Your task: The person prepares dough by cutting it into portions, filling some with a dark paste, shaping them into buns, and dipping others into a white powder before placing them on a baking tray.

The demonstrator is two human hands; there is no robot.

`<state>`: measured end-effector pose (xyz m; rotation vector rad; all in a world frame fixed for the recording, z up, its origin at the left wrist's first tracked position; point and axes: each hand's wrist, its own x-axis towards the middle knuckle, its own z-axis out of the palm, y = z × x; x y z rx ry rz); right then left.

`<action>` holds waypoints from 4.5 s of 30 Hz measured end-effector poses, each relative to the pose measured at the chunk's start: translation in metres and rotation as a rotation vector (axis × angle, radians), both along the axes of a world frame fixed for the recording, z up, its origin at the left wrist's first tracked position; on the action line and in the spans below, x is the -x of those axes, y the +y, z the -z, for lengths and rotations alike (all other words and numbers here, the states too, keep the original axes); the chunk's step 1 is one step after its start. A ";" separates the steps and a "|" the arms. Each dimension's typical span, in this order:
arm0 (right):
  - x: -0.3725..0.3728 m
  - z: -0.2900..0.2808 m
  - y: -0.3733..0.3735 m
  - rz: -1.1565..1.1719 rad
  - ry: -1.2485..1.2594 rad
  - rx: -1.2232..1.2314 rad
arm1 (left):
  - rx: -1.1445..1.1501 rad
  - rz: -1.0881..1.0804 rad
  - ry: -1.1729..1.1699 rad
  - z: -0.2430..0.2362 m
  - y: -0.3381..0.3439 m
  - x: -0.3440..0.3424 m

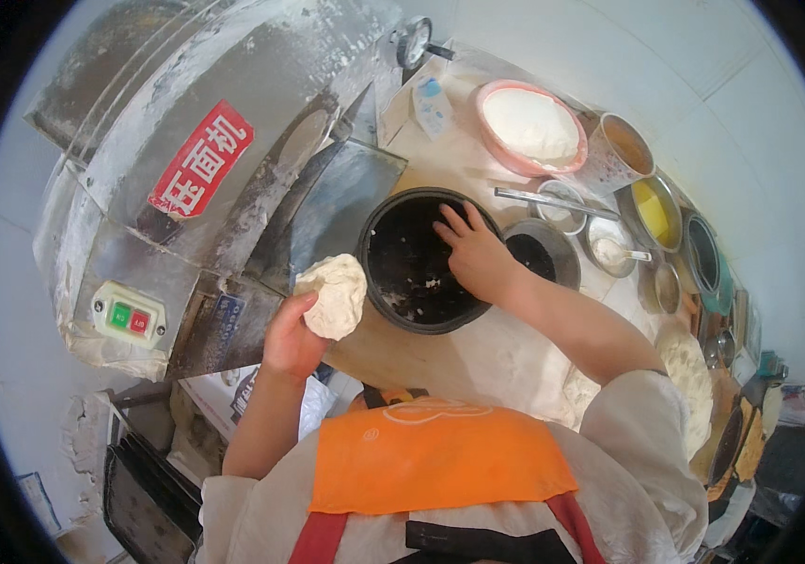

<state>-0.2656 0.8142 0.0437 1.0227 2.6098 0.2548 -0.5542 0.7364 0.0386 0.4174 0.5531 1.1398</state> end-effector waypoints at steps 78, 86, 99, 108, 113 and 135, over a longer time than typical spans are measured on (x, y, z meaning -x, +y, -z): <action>-0.008 0.045 -0.032 0.221 0.779 0.604 | 0.065 -0.290 0.385 0.044 0.081 -0.063; -0.033 -0.004 -0.008 0.847 0.968 1.176 | 0.050 -0.298 0.407 0.038 0.080 -0.067; -0.021 -0.029 -0.064 0.957 1.788 0.458 | 0.221 0.021 0.133 0.033 0.059 -0.086; -0.011 -0.023 -0.086 0.305 1.301 -0.273 | 0.266 0.167 0.056 0.027 0.050 -0.105; -0.022 -0.023 -0.080 1.126 2.058 0.561 | 0.211 0.219 -0.021 0.030 0.051 -0.107; -0.017 0.032 -0.019 0.459 0.558 0.294 | 0.026 -0.144 0.412 0.027 0.055 -0.080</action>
